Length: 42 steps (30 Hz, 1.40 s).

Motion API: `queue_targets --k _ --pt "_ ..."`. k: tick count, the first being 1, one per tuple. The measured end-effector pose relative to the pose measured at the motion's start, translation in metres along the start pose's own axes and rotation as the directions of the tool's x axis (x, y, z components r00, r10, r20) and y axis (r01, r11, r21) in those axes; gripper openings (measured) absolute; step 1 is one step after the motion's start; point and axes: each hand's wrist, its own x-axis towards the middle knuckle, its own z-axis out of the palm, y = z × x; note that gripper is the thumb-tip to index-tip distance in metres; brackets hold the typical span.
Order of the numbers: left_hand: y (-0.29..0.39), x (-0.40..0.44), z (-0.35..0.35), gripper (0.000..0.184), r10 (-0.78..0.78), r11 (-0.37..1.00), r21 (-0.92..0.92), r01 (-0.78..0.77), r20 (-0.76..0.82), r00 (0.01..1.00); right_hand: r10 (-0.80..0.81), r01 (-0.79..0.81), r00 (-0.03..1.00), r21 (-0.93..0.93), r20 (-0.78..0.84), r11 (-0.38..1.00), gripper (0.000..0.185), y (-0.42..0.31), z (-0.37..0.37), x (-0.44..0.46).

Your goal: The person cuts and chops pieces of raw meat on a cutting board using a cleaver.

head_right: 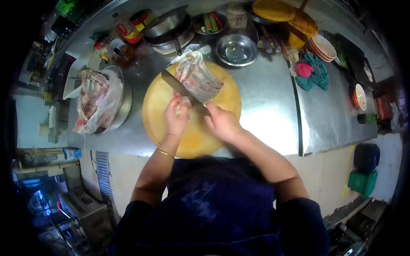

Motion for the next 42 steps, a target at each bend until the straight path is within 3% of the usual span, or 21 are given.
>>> queue_targets --k 2,3,5,8,11,14,17,18,21,24,27,30,32,35,39,42 --pt "-0.014 0.010 0.000 0.024 -0.035 0.989 -0.144 0.016 -0.136 0.990 -0.055 0.056 0.998 0.042 -0.018 0.998 0.034 0.000 -0.004 -0.012" --pt "-0.007 -0.011 0.017 0.022 -0.212 0.909 -0.378 0.176 -0.056 0.976 0.058 -0.058 0.994 0.001 0.097 0.998 0.032 0.000 -0.026 -0.047" --pt "-0.005 0.014 -0.003 0.018 -0.353 0.682 -0.668 0.296 0.053 0.934 0.141 -0.145 0.974 0.013 0.177 0.989 0.029 -0.008 -0.031 -0.055" --pt "0.019 0.006 -0.011 0.012 -0.384 0.633 -0.709 0.311 0.061 0.921 0.143 -0.147 0.979 0.012 0.147 0.989 0.025 -0.019 -0.028 -0.052" --pt "0.036 0.009 -0.019 0.008 -0.309 0.760 -0.589 0.275 0.045 0.950 0.002 -0.002 1.000 0.020 -0.015 1.000 0.025 -0.021 0.012 -0.001" --pt "0.026 0.018 -0.025 0.007 -0.328 0.611 -0.774 0.167 -0.055 0.943 -0.018 0.018 1.000 -0.079 -0.005 0.997 0.026 -0.032 0.019 0.027" --pt "-0.013 0.023 -0.050 0.007 -0.338 0.478 -0.838 0.262 0.100 0.936 0.014 0.031 0.987 -0.271 0.162 0.962 0.022 -0.027 0.001 -0.005" --pt "-0.016 0.023 -0.050 0.009 -0.418 0.428 -0.864 0.266 0.072 0.906 0.044 0.007 0.986 -0.302 0.161 0.953 0.021 -0.027 0.005 -0.011" --pt "-0.009 -0.002 -0.040 0.011 -0.344 0.778 -0.582 0.238 -0.078 0.936 0.071 -0.027 0.989 -0.317 0.131 0.948 0.020 -0.026 0.022 -0.009" --pt "-0.007 -0.012 -0.020 0.017 -0.344 0.795 -0.567 0.217 -0.126 0.930 0.037 -0.016 0.995 -0.230 0.091 0.973 0.023 -0.039 0.040 0.029" --pt "-0.017 -0.001 -0.053 0.015 -0.283 0.573 -0.750 0.331 0.198 0.939 0.057 -0.020 0.986 -0.229 0.158 0.973 0.026 -0.045 0.042 0.051" --pt "-0.091 -0.013 -0.043 0.018 -0.635 0.333 -0.877 0.347 0.064 0.770 0.096 -0.047 0.968 -0.206 0.231 0.977 0.031 -0.034 0.023 0.036" --pt "-0.069 -0.022 -0.055 0.019 -0.678 0.310 -0.879 0.363 0.064 0.733 0.068 -0.027 0.969 -0.171 0.236 0.985 0.034 -0.010 0.020 0.008" --pt "-0.059 -0.041 -0.061 0.019 -0.653 0.285 -0.887 0.364 0.098 0.751 0.220 -0.180 0.911 -0.144 0.348 0.973 0.035 -0.022 -0.012 0.000" --pt "-0.056 -0.046 -0.061 0.020 -0.608 0.274 -0.887 0.371 0.139 0.782 -0.038 0.042 0.998 -0.076 0.051 0.996 0.038 -0.086 -0.044 0.031" --pt "-0.035 -0.044 -0.067 0.015 -0.598 0.316 -0.874 0.369 0.119 0.793 -0.118 0.165 0.958 0.166 -0.260 0.972 0.039 -0.133 -0.050 0.051"
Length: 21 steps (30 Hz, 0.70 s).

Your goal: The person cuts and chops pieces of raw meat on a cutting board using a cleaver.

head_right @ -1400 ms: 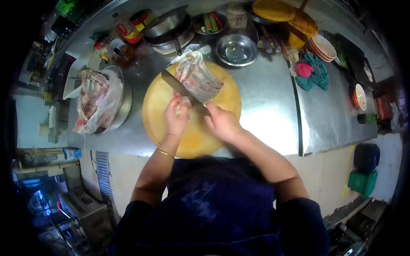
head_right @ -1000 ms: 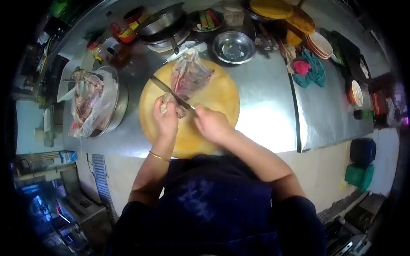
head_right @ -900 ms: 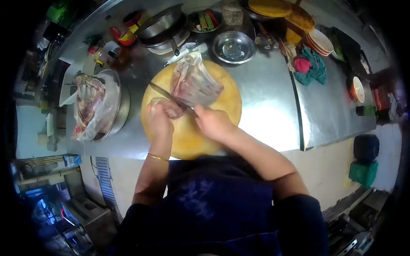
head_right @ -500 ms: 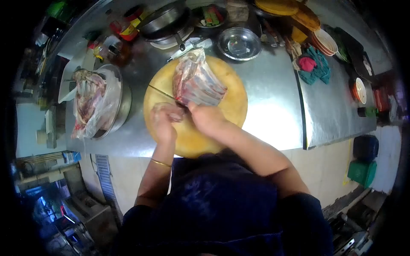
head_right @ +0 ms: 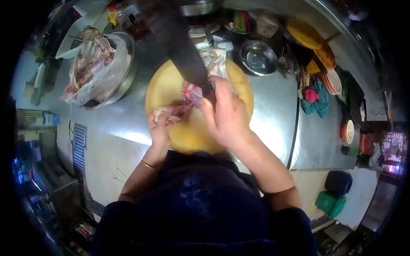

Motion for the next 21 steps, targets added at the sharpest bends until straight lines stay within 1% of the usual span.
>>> queue_targets --k 1,3,5,6,7,9,10,12,13,14,15,16,17,18,21 --pt "-0.005 0.000 -0.002 0.015 0.020 1.000 -0.017 -0.020 -0.004 1.000 0.039 -0.027 0.994 -0.120 0.099 0.992 0.039 0.011 0.012 0.001" --pt "-0.017 0.000 -0.008 0.014 0.060 0.997 -0.052 -0.060 -0.009 0.998 0.148 -0.043 0.952 -0.361 0.268 0.931 0.041 0.057 0.050 -0.010" --pt "-0.008 -0.011 -0.013 0.014 0.076 0.997 -0.021 -0.076 -0.015 0.997 0.291 -0.107 0.886 -0.453 0.361 0.885 0.035 0.090 0.067 -0.042" --pt "-0.005 -0.005 -0.009 0.014 0.104 0.994 -0.024 -0.105 -0.016 0.994 0.343 -0.110 0.852 -0.505 0.395 0.856 0.033 0.094 0.063 -0.036" --pt "-0.001 0.000 -0.013 0.015 0.095 0.989 -0.104 -0.101 -0.055 0.994 0.351 -0.107 0.837 -0.505 0.419 0.856 0.033 0.097 0.059 -0.037" --pt "0.004 0.001 -0.030 0.015 0.023 0.969 -0.243 -0.048 -0.106 0.994 0.420 -0.154 0.789 -0.517 0.448 0.842 0.033 0.094 0.041 -0.061" --pt "0.033 -0.005 -0.023 0.015 0.079 0.958 -0.282 -0.047 0.105 0.991 0.384 -0.127 0.809 -0.506 0.445 0.853 0.034 0.098 0.031 -0.068" --pt "0.049 -0.007 -0.017 0.013 0.249 0.968 -0.049 -0.246 0.069 0.966 0.410 -0.162 0.797 -0.499 0.442 0.852 0.034 0.100 0.017 -0.073" --pt "0.050 -0.011 -0.020 0.013 0.323 0.941 0.081 -0.328 0.064 0.944 0.431 -0.188 0.785 -0.492 0.446 0.850 0.034 0.101 0.013 -0.078" --pt "0.044 -0.014 -0.020 0.015 0.434 0.858 0.250 -0.448 0.112 0.894 0.378 -0.166 0.812 -0.444 0.444 0.880 0.033 0.110 0.012 -0.083" --pt "0.045 -0.015 -0.026 0.018 0.557 0.623 0.418 -0.661 0.355 0.750 0.401 -0.182 0.799 -0.456 0.448 0.871 0.033 0.111 0.011 -0.084" --pt "0.052 -0.013 -0.035 0.022 0.570 0.303 0.481 -0.822 0.600 0.561 0.417 -0.190 0.788 -0.466 0.453 0.864 0.032 0.110 0.011 -0.082" --pt "0.056 -0.012 -0.040 0.026 0.461 -0.050 0.429 -0.902 0.811 0.361 0.432 -0.198 0.777 -0.473 0.458 0.858 0.032 0.108 0.012 -0.081" --pt "0.056 -0.010 -0.039 0.034 0.440 -0.115 0.317 -0.941 0.866 0.238 0.439 -0.196 0.772 -0.483 0.460 0.853 0.032 0.104 0.013 -0.081" --pt "0.042 -0.017 -0.064 0.033 0.192 -0.172 0.409 -0.896 0.906 0.377 0.457 -0.205 0.762 -0.499 0.459 0.842 0.032 0.092 0.014 -0.081"
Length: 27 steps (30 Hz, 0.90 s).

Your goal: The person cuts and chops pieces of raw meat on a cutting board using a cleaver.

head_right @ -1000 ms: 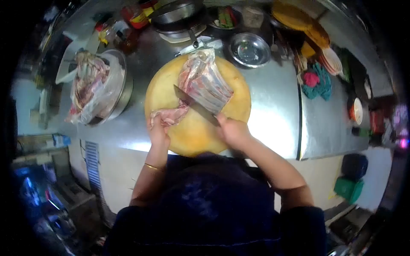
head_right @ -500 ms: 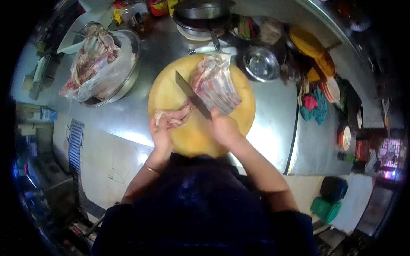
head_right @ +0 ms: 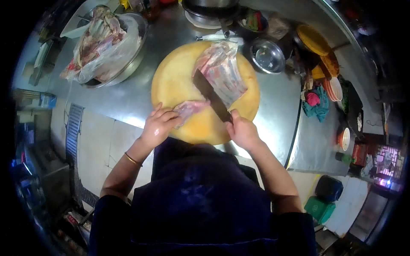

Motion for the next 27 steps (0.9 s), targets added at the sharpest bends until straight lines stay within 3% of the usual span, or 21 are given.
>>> queue_targets --k 3,6,8,9,12,13,15,17,18,21,24,25,27 --pt "0.007 -0.022 0.011 0.036 -0.125 0.992 0.004 0.125 0.090 0.988 -0.005 0.006 1.000 0.055 -0.021 0.998 0.034 0.000 0.001 -0.001" --pt "0.012 -0.027 0.015 0.036 -0.167 0.980 -0.110 0.167 0.015 0.986 -0.045 0.054 0.997 0.162 -0.062 0.985 0.036 0.001 0.001 -0.009" --pt "0.018 -0.025 0.017 0.034 -0.350 0.931 -0.138 0.338 -0.078 0.933 -0.064 0.086 0.992 0.217 -0.108 0.972 0.038 -0.020 -0.005 -0.026" --pt "0.021 -0.023 0.018 0.034 -0.435 0.896 -0.160 0.415 -0.123 0.892 -0.149 0.190 0.970 0.215 -0.193 0.958 0.034 -0.031 -0.012 -0.032" --pt "0.024 -0.024 0.022 0.030 -0.439 0.898 -0.059 0.436 -0.176 0.881 -0.312 0.452 0.840 0.256 -0.444 0.854 0.037 -0.072 -0.044 -0.048" --pt "0.025 -0.025 0.025 0.032 -0.460 0.888 -0.063 0.456 -0.193 0.867 -0.332 0.562 0.765 0.320 -0.552 0.763 0.039 -0.076 -0.044 -0.045" --pt "0.027 -0.030 0.033 0.035 -0.505 0.862 -0.074 0.502 -0.225 0.833 -0.288 0.596 0.696 0.304 -0.658 0.743 0.034 -0.074 -0.024 -0.032" --pt "0.031 -0.032 0.037 0.038 -0.509 0.858 -0.050 0.511 -0.217 0.833 -0.343 0.419 0.837 0.097 -0.427 0.903 0.032 -0.066 0.019 -0.009" --pt "0.030 -0.031 0.038 0.039 -0.506 0.858 -0.034 0.512 -0.219 0.834 -0.308 0.304 0.936 -0.051 -0.172 0.951 0.032 -0.074 0.031 0.005" --pt "0.028 -0.027 0.039 0.042 -0.474 0.872 0.004 0.489 -0.241 0.847 -0.265 0.266 0.964 -0.042 0.028 0.963 0.040 -0.078 0.035 0.022" --pt "0.030 -0.009 0.029 0.045 -0.584 0.806 -0.004 0.592 -0.170 0.794 -0.386 0.388 0.914 -0.010 -0.123 0.921 0.042 -0.082 0.047 0.040" --pt "0.027 -0.004 0.029 0.042 -0.603 0.789 0.007 0.615 -0.184 0.776 -0.363 0.364 0.927 -0.013 -0.094 0.931 0.042 -0.086 0.046 0.043" --pt "0.017 0.007 0.026 0.036 -0.683 0.729 0.030 0.684 -0.023 0.730 -0.313 0.312 0.949 -0.018 -0.041 0.950 0.041 -0.091 0.044 0.045"
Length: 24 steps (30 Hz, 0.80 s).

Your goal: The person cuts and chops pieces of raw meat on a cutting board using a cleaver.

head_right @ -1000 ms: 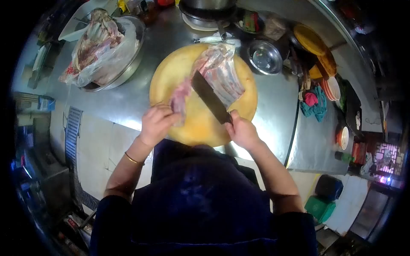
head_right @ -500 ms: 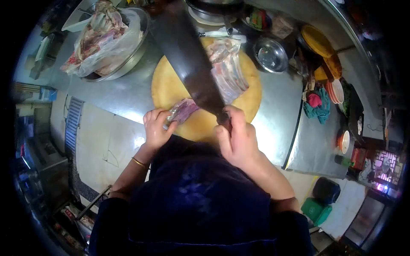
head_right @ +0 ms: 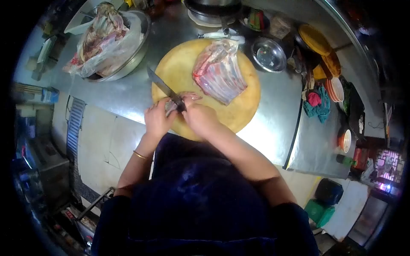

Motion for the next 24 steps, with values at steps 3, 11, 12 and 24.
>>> queue_targets --k 3,11,12,24 --pt "-0.006 0.011 0.000 0.026 0.071 0.997 0.036 -0.071 0.006 0.997 -0.032 0.034 0.999 0.050 -0.045 0.998 0.039 0.005 -0.003 -0.021" --pt "-0.009 0.001 0.018 0.016 0.194 0.981 0.037 -0.190 -0.128 0.973 0.091 -0.094 0.987 0.022 0.131 0.995 0.039 0.013 -0.021 -0.042" --pt "-0.005 0.001 0.019 0.016 0.197 0.980 0.052 -0.192 -0.133 0.971 0.081 -0.087 0.988 0.038 0.133 0.996 0.039 0.006 -0.019 -0.032" --pt "-0.041 0.005 -0.001 0.017 0.149 0.988 0.075 -0.138 -0.167 0.975 0.255 -0.223 0.913 -0.133 0.318 0.966 0.035 0.048 -0.056 -0.100"
